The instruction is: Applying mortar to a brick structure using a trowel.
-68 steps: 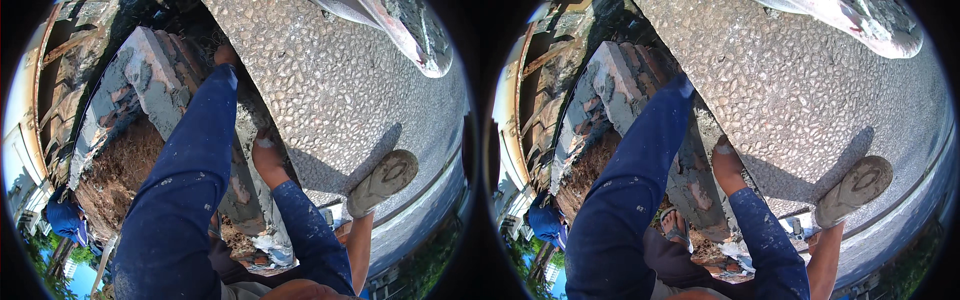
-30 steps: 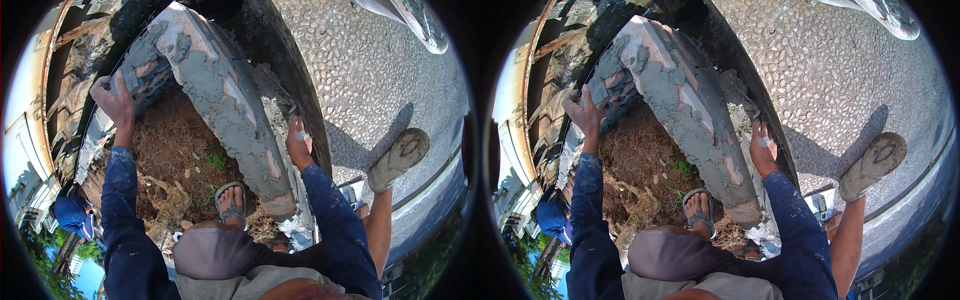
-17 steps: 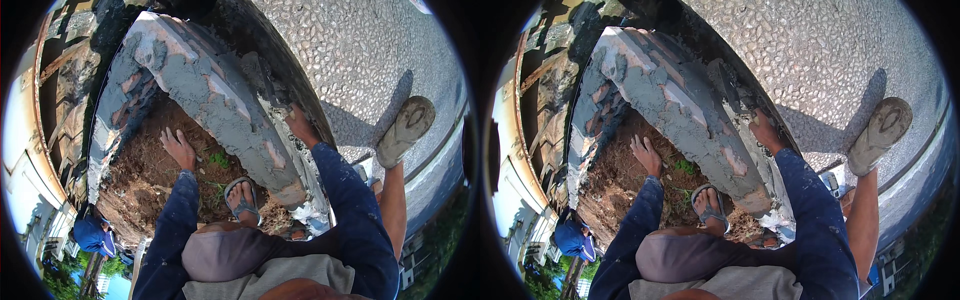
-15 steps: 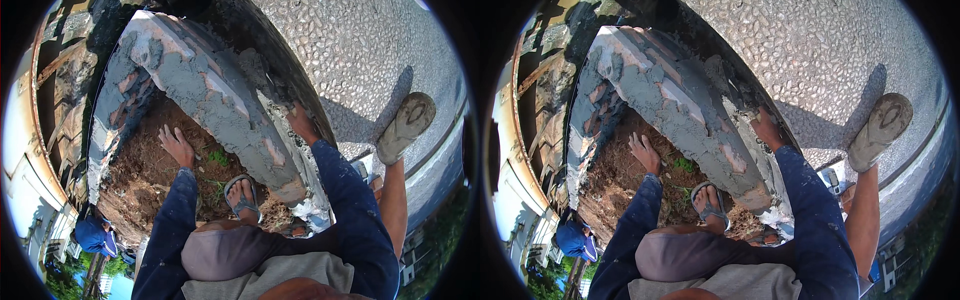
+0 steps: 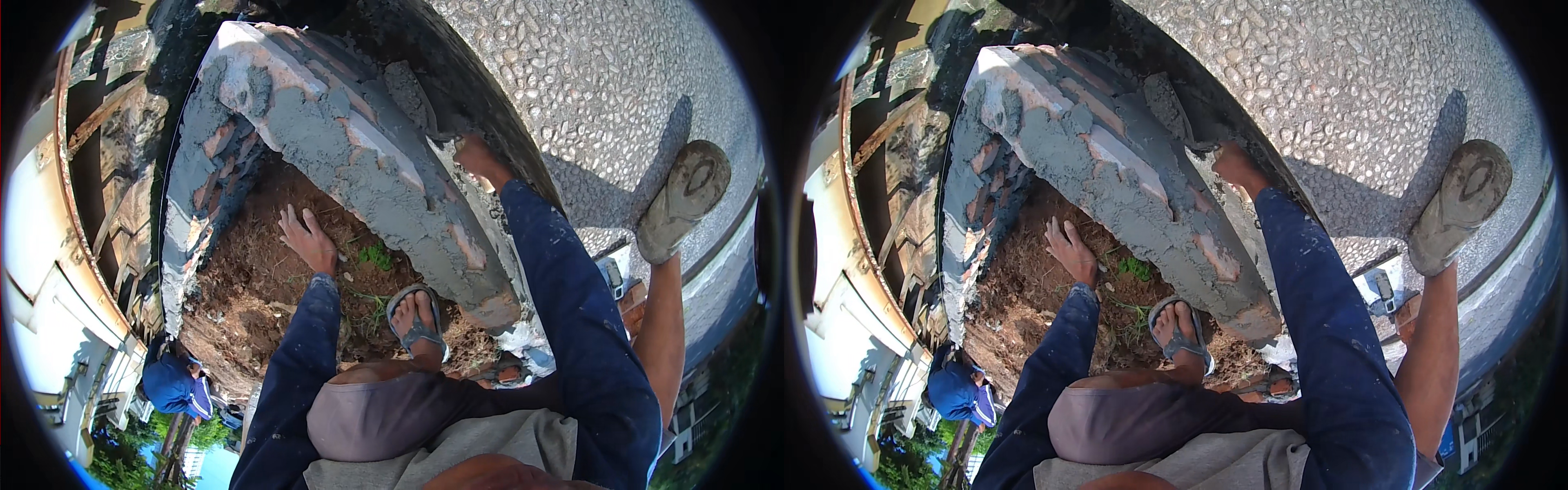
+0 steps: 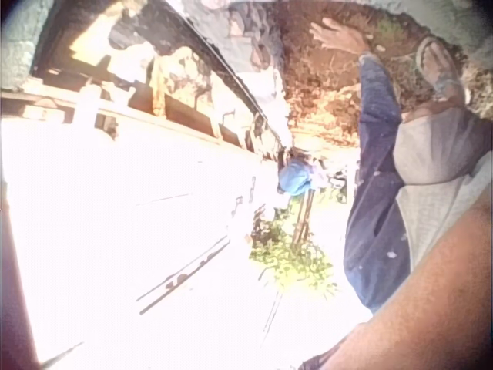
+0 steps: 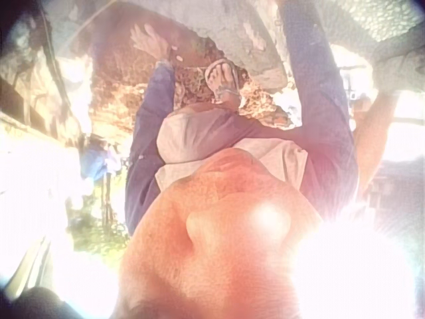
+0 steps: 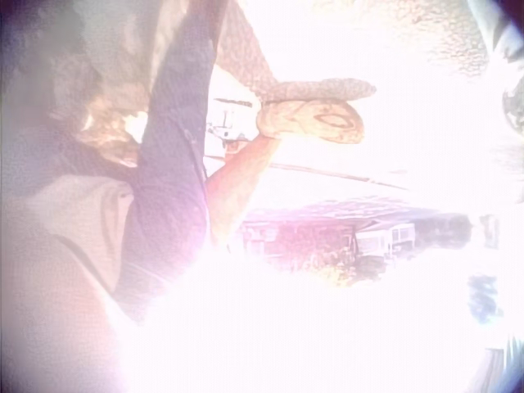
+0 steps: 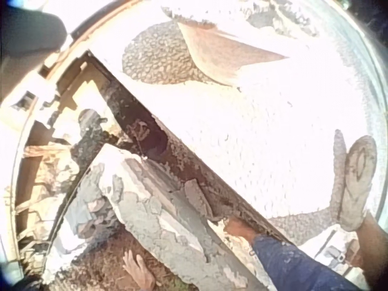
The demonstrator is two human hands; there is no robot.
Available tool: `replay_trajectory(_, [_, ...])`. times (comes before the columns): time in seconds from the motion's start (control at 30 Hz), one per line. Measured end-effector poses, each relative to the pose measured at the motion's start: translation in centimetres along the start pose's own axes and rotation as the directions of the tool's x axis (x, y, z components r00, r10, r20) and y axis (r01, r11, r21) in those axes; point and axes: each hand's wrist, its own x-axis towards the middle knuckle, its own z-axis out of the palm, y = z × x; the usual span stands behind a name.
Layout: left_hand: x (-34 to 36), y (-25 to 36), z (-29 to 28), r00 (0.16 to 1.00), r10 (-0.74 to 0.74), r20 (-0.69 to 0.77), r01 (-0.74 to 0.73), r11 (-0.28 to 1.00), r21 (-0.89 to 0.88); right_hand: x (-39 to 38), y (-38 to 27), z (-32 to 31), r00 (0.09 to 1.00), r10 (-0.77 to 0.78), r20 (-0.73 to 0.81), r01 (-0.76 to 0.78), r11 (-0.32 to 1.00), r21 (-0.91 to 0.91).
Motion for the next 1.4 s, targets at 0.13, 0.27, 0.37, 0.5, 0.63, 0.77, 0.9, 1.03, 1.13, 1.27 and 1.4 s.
replay_trajectory(0.13, [-0.1,1.0,1.0,0.999,0.016,0.036,-0.014,0.999,-0.038,5.0,1.6,-0.3,0.964,-0.255,-0.073,0.224,0.93,-0.293])
replay_trajectory(0.27, [0.0,0.1,0.0,1.0,0.013,0.008,-0.013,1.0,0.001,2.8,-5.7,-0.5,0.992,-0.026,-0.119,-0.028,0.903,-0.429])
replay_trajectory(0.37, [0.1,1.3,0.6,0.998,0.037,0.043,-0.036,0.999,-0.03,5.4,-5.9,-2.4,0.994,-0.11,-0.013,0.094,0.898,-0.43])
replay_trajectory(0.5, [-0.1,1.0,0.4,0.999,0.022,0.042,-0.021,0.999,-0.029,4.2,-9.0,-2.2,0.973,-0.231,-0.004,0.197,0.838,-0.51])
replay_trajectory(0.63, [-0.1,1.0,0.5,0.999,0.019,0.046,-0.017,0.999,-0.034,0.1,-10.8,-2.7,0.968,-0.252,-0.023,0.186,0.769,-0.611])
replay_trajectory(0.77, [-0.1,0.4,0.3,0.999,0.01,0.05,-0.009,1.0,-0.026,-5.1,-11.0,-3.0,0.931,-0.364,-0.041,0.247,0.707,-0.663])
replay_trajectory(0.9, [0.3,-0.1,0.2,0.999,0.012,0.052,-0.011,1.0,-0.02,-7.8,-9.6,-3.9,0.945,-0.326,0.003,0.289,0.834,-0.471])
replay_trajectory(1.03, [0.4,0.6,-0.1,0.999,0.017,0.045,-0.015,0.999,-0.042,-2.2,-7.8,-1.2,0.884,-0.292,-0.366,0.164,0.925,-0.342])
replay_trajectory(1.13, [0.4,0.6,0.3,0.998,0.026,0.062,-0.024,0.999,-0.038,4.7,-8.1,0.0,0.893,-0.205,-0.402,0.011,0.901,-0.433])
replay_trajectory(1.27, [0.5,0.5,0.3,0.997,0.034,0.065,-0.033,0.999,-0.022,8.7,-10.5,-1.0,0.928,-0.217,-0.301,0.035,0.859,-0.511])
replay_trajectory(1.4, [0.6,0.9,-0.1,0.998,0.032,0.048,-0.03,0.999,-0.038,9.4,-13.9,-1.4,0.908,-0.34,-0.246,0.163,0.826,-0.539])
